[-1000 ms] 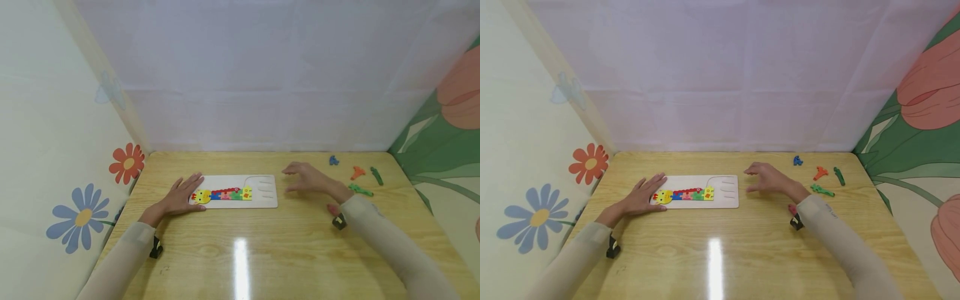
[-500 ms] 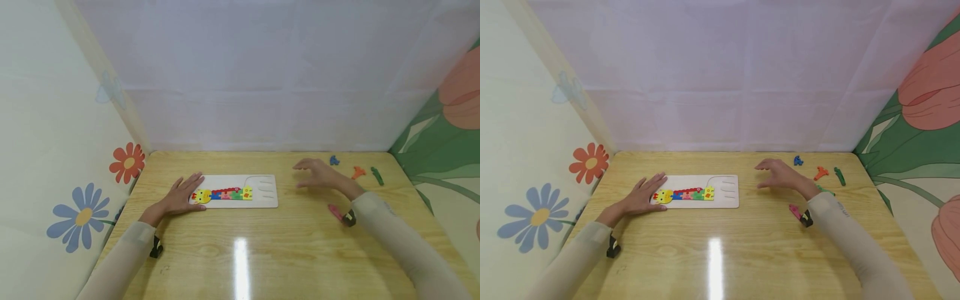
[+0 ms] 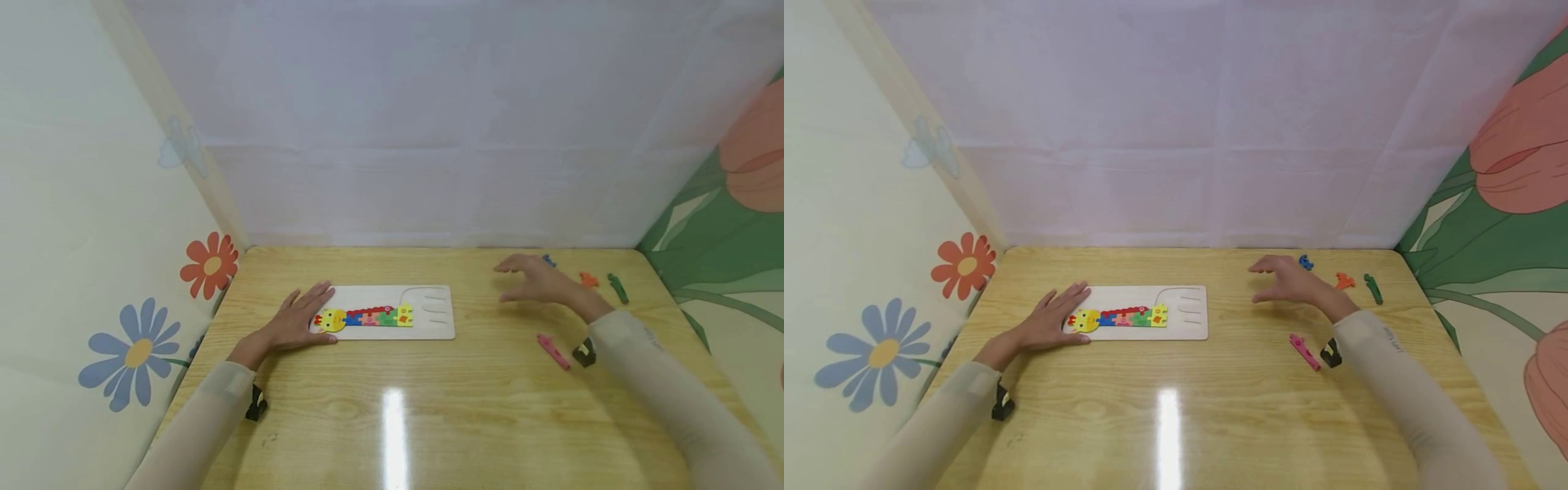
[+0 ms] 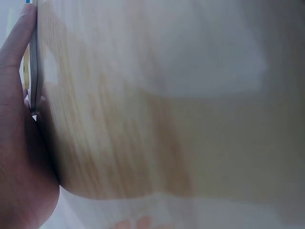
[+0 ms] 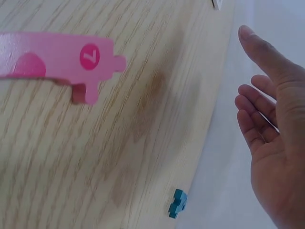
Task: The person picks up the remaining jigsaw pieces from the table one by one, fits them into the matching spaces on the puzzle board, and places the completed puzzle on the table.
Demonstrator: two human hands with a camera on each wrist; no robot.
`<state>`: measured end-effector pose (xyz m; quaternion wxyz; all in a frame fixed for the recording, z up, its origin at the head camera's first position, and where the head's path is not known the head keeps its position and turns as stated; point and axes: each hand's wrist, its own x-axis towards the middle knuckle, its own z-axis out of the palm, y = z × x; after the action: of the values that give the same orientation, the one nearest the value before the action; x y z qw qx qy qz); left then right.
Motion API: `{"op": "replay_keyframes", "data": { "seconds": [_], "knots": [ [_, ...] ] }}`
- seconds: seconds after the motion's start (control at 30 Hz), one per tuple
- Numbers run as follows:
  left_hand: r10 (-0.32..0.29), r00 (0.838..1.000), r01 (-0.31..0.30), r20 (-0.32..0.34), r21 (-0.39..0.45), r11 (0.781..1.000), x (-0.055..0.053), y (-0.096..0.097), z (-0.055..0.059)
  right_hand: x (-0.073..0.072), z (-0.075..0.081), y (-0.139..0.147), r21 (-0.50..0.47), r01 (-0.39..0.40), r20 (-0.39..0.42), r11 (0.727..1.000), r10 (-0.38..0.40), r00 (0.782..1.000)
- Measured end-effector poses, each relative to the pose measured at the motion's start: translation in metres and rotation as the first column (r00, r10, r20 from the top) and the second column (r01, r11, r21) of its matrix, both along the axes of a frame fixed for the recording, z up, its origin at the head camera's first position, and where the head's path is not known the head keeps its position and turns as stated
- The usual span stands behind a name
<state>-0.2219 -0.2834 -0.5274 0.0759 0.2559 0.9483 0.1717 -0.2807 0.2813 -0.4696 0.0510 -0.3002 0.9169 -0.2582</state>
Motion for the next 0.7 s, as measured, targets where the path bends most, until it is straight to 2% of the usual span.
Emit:
{"op": "replay_keyframes", "data": {
  "seconds": [0.5, 0.7],
  "knots": [
    [0.006, 1.000, -0.006, 0.012, -0.005, 1.000, 0.002, 0.001, 0.002, -0.006, 0.001, 0.029, -0.011, 0.040, -0.021, 0.999, -0.041, 0.999],
    [0.006, 1.000, -0.006, 0.007, -0.015, 1.000, 0.001, 0.000, 0.001, -0.009, 0.005, 0.040, 0.015, 0.115, 0.058, 0.993, -0.115, 0.992]
  ]
}}
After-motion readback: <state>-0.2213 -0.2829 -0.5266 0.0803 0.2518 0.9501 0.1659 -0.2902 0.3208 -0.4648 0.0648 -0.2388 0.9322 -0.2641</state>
